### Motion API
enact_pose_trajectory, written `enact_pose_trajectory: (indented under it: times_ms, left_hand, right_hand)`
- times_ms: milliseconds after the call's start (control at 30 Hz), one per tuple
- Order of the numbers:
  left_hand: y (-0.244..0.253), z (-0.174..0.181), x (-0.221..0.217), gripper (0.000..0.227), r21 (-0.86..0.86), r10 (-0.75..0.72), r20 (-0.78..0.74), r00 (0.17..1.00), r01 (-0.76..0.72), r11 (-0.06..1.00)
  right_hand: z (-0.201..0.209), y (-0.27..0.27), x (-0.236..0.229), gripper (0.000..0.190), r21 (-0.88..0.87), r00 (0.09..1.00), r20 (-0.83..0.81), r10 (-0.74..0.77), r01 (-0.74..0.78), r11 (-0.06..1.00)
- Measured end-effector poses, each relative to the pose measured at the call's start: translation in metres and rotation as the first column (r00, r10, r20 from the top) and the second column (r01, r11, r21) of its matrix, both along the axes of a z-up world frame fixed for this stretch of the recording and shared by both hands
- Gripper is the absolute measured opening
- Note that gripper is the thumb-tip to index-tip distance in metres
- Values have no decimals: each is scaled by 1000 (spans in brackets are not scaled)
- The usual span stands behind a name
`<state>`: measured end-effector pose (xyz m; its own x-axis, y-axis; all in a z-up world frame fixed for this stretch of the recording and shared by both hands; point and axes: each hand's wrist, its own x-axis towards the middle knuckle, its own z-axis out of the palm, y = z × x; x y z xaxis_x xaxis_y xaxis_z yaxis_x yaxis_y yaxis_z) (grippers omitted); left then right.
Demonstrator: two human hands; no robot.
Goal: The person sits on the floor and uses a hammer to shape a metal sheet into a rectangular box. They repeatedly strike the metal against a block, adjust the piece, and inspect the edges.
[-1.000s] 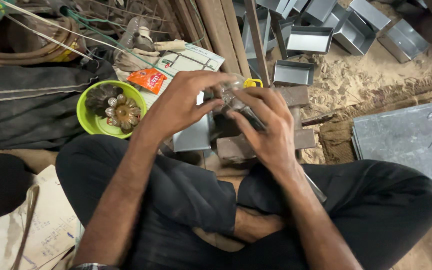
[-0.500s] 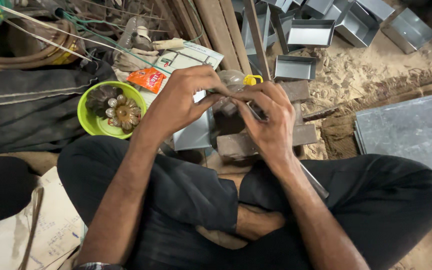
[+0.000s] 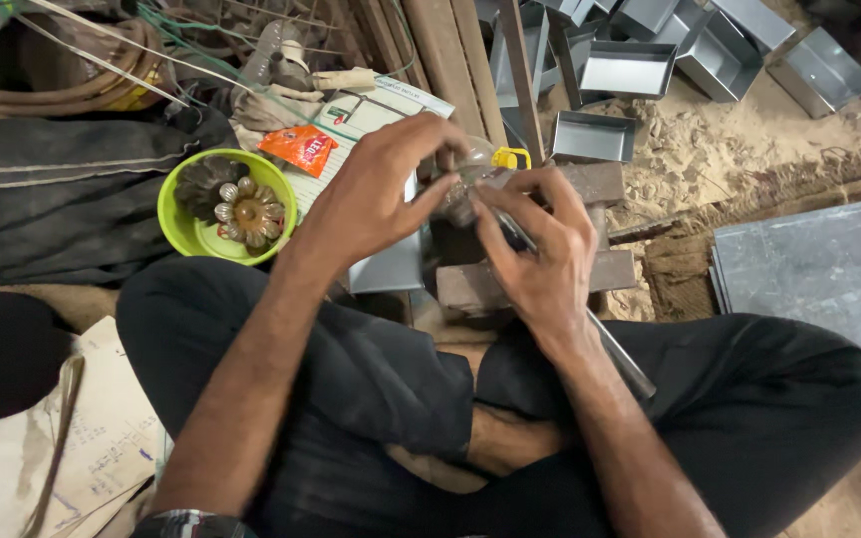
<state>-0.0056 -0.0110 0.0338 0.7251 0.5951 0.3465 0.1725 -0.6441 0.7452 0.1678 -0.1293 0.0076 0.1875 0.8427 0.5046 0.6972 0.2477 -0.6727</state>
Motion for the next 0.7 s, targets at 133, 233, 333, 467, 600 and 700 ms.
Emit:
enact_pose_trajectory:
  times_ms: [133, 233, 333, 467, 600, 700]
  left_hand:
    - [9, -4, -1, 16, 373, 194, 17, 981, -186, 909]
    - [17, -12, -11, 12, 528, 348, 20, 937, -306, 793]
    - [28, -15, -25, 8, 401, 448, -89, 890, -379, 834]
    - [37, -10, -35, 21, 150, 529, -229, 817, -507, 849]
    - [42, -39, -51, 30, 25, 515, -484, 708, -577, 816]
    - [54, -87, -60, 37, 122, 482, -530, 698, -500, 858]
  right_hand:
    - [-3, 0, 10, 31, -34, 997, -1, -77, 77, 996]
    - [0, -4, 17, 32, -141, 989, -80, -127, 115, 983]
    - [8, -8, 19, 32, -80, 993, -28, -118, 116, 990]
    - [16, -6, 20, 28, -93, 993, -17, -120, 118, 989]
    - [24, -9, 29, 28, -144, 994, 9, -109, 109, 984]
    - [26, -9, 36, 28, -165, 995, 4, -101, 101, 981]
